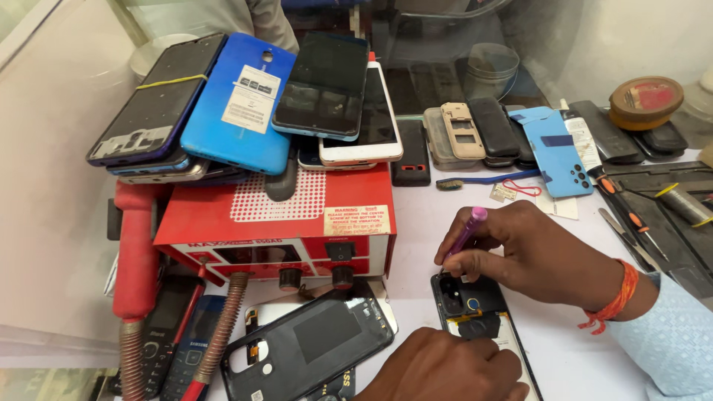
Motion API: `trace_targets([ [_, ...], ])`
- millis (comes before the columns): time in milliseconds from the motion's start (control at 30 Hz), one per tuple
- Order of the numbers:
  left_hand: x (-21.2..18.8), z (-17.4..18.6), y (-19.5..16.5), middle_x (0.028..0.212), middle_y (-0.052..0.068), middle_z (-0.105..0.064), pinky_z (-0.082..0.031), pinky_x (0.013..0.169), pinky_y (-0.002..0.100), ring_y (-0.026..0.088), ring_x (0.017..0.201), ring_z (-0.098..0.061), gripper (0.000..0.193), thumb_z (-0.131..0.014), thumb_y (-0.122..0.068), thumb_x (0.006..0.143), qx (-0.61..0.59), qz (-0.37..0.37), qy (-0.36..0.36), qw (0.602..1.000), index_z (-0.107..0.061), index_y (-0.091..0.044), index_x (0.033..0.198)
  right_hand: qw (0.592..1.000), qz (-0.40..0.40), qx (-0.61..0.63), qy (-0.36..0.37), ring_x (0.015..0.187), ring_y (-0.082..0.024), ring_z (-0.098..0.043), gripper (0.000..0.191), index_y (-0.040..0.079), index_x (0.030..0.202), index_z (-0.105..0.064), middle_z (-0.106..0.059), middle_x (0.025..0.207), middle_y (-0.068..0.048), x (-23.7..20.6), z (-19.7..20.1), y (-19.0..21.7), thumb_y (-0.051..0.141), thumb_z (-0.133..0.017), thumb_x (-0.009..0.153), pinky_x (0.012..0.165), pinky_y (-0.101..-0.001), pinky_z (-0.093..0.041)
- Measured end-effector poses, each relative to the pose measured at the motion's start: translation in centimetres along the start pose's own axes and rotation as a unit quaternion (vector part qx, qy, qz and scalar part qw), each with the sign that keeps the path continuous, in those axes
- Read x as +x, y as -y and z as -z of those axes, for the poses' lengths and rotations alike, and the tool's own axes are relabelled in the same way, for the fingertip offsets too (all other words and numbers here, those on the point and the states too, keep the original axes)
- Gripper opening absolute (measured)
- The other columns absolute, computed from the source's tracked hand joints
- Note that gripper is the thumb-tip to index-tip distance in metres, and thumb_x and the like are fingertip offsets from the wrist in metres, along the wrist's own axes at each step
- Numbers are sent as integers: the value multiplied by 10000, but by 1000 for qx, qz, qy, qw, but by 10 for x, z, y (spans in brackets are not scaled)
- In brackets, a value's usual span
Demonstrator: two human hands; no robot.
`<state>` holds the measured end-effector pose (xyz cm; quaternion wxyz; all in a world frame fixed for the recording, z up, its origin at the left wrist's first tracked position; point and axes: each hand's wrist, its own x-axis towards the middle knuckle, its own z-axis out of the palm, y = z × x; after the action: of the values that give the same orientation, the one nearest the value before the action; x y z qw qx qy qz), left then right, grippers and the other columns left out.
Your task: The person reassembles a smartphone by placing a black internal cover over the camera module and then securing it with screws. They use a purple screwdriver to tighten multiple screws around the cover and along the phone's edge.
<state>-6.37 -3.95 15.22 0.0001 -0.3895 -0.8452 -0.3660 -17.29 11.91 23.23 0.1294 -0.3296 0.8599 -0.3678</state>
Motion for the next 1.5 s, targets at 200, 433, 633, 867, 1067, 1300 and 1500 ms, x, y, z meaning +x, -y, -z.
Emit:
trace_targets([
  [200, 1, -3, 3, 693, 120, -630, -545, 555, 476, 322, 604, -678, 340, -649, -278, 1013, 7, -3, 2, 1000, -607, -36, 779, 999, 44, -19, -23, 681, -147, -763, 162, 115, 909, -737, -824, 786, -15, -3, -4, 4, 236, -771, 806, 601, -284, -620],
  [433, 1, -4, 1, 691, 119, -640, -557, 570, 485, 322, 606, -683, 315, -645, -247, 999, 29, -1, -11, 1000, -620, -33, 770, 998, 41, -44, -31, 698, -144, -753, 216, 112, 957, -728, -803, 793, -21, -3, -9, 1, 256, -799, 813, 620, -286, -613],
  [633, 0, -3, 3, 708, 126, -642, -559, 574, 478, 323, 612, -681, 325, -647, -269, 1006, 8, -4, -9, 1000, -613, -35, 782, 999, 24, -35, -31, 651, -157, -744, 195, 105, 903, -749, -799, 705, -39, -1, -9, 1, 244, -795, 775, 589, -297, -609],
  [867, 0, -5, 4, 693, 122, -639, -552, 554, 476, 317, 601, -683, 345, -652, -288, 1010, 11, 6, 1, 1000, -611, -36, 778, 998, 21, -39, -40, 617, -123, -766, 223, 112, 816, -731, -789, 714, 0, -1, -13, 4, 300, -840, 768, 569, -278, -576],
  [1067, 2, -5, 5, 687, 118, -637, -551, 544, 474, 311, 595, -684, 353, -643, -290, 1026, 11, 4, 8, 1000, -611, -35, 784, 994, -99, 15, -38, 634, -117, -657, 185, 95, 862, -705, -724, 714, -7, 1, -18, 8, 212, -837, 807, 591, -276, -535],
  [1300, 0, -2, 2, 706, 120, -640, -552, 561, 479, 322, 611, -682, 326, -644, -281, 1018, 12, -1, -2, 1000, -611, -44, 797, 987, 56, 149, 14, 844, -45, -656, 184, 75, 1067, -666, -725, 1006, 16, -2, -6, -9, 121, -733, 901, 667, -221, -532],
  [1500, 1, 0, 1, 706, 121, -633, -557, 569, 479, 329, 609, -676, 319, -641, -264, 1010, 1, 3, 4, 1000, -594, -46, 781, 966, -77, 245, 32, 656, -137, -683, 176, -23, 1019, -723, -735, 784, -97, -5, 15, -22, 88, -630, 919, 610, -284, -592],
])
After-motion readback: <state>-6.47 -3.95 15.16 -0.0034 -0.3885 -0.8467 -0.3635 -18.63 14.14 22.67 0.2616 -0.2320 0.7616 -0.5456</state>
